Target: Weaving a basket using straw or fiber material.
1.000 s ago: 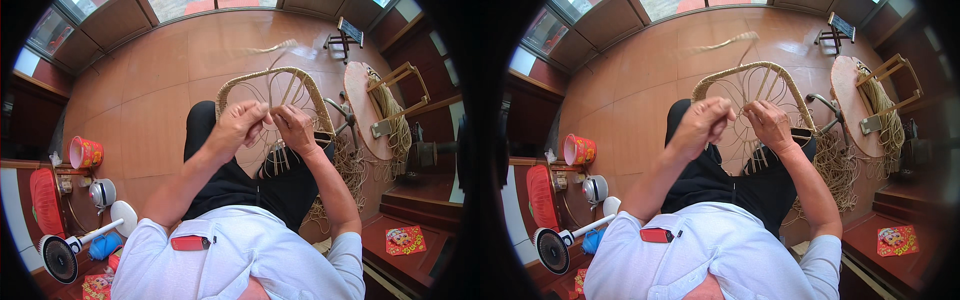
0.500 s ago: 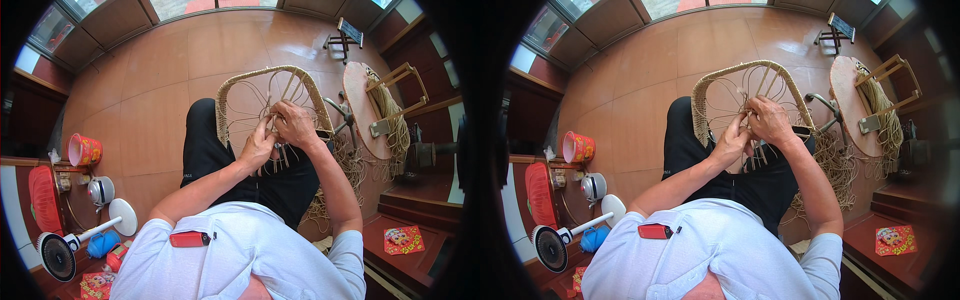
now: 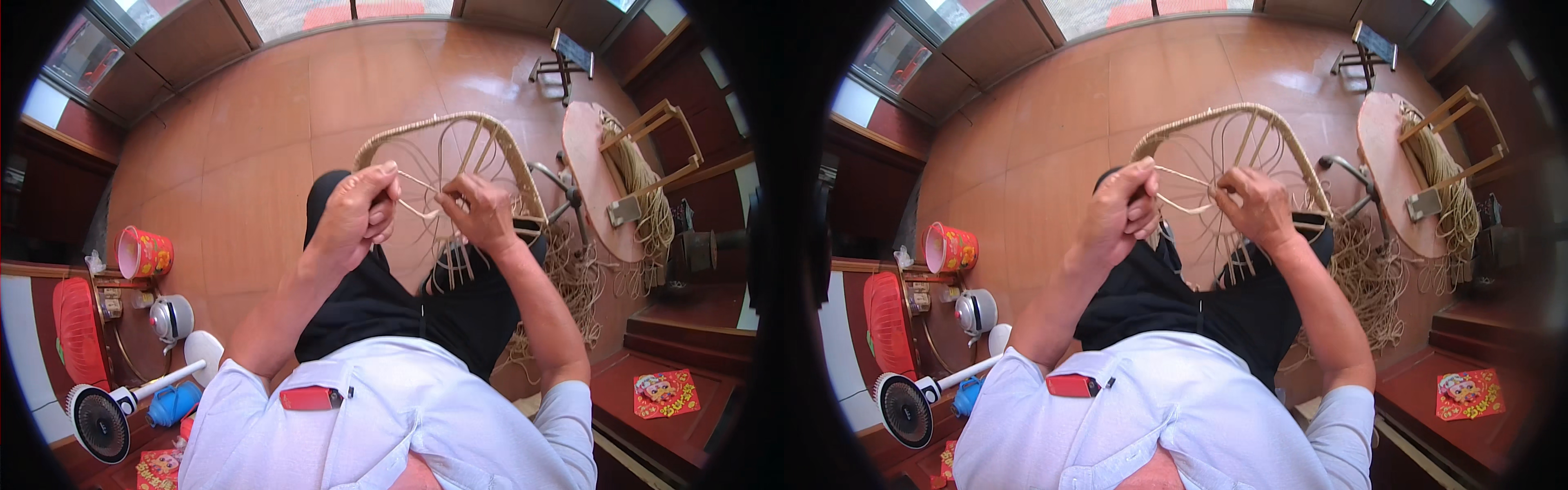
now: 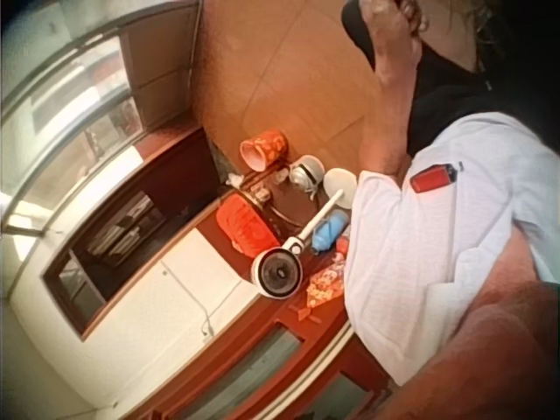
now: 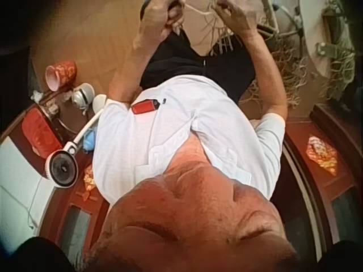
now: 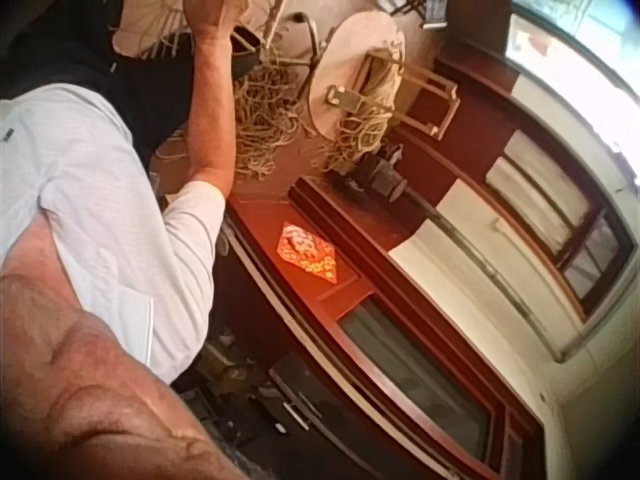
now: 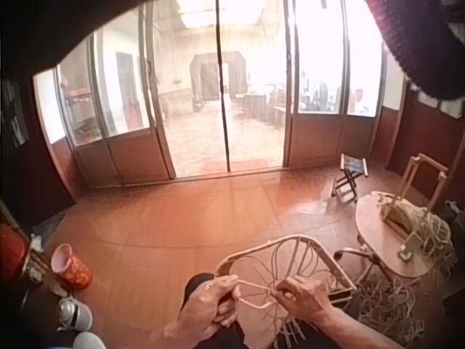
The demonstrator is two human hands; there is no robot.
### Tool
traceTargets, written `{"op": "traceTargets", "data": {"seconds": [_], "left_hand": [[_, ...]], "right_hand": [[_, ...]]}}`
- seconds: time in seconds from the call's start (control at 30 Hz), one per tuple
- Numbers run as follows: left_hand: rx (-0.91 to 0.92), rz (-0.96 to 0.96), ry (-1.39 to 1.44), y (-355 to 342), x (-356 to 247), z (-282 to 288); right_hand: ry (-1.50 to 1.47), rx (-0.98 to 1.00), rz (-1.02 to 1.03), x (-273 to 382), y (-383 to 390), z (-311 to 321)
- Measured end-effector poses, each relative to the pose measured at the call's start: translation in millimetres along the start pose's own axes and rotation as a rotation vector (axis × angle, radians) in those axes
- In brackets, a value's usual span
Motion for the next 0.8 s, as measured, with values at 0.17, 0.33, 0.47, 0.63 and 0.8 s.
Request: {"op": "traceTargets", "data": {"seconds": [0.17, 0.33, 0.47, 0.63, 0.8], "left_hand": [[0.143, -0.273, -0.203, -4.4, -35.6, -35.5], [0.139, -0.137, -0.350, -43.1, -4.2, -38.9], [0.079, -0.042, -0.225, -58.1, 20.2, -27.8], [-0.136, -0.016, -0.221, -57.7, 61.8, -4.9], [-0.204, -0.087, -0.411, -47.1, 117.9, -2.1]], "right_hand": [[0.036, -0.078, -0.004, 0.8, 9.2, -7.6], [0.095, -0.090, -0.034, 1.9, 8.3, -9.9], [0.091, -0.050, 0.024, -2.7, 7.4, -7.4], [0.099, -0.075, 0.098, -2.6, 7.9, -6.5], [0.086, 0.044, -0.022, 1.7, 7.0, -7.2]]}}
Point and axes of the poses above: each hand's wrist, its own y-axis away from the middle knuckle, its own z-axis out of the back of the hand, x = y × z, the point moved 1 cm from there along -y, towards the middle knuckle, and after that the axes turned 15 degrees about z, right-handed, at the moved point
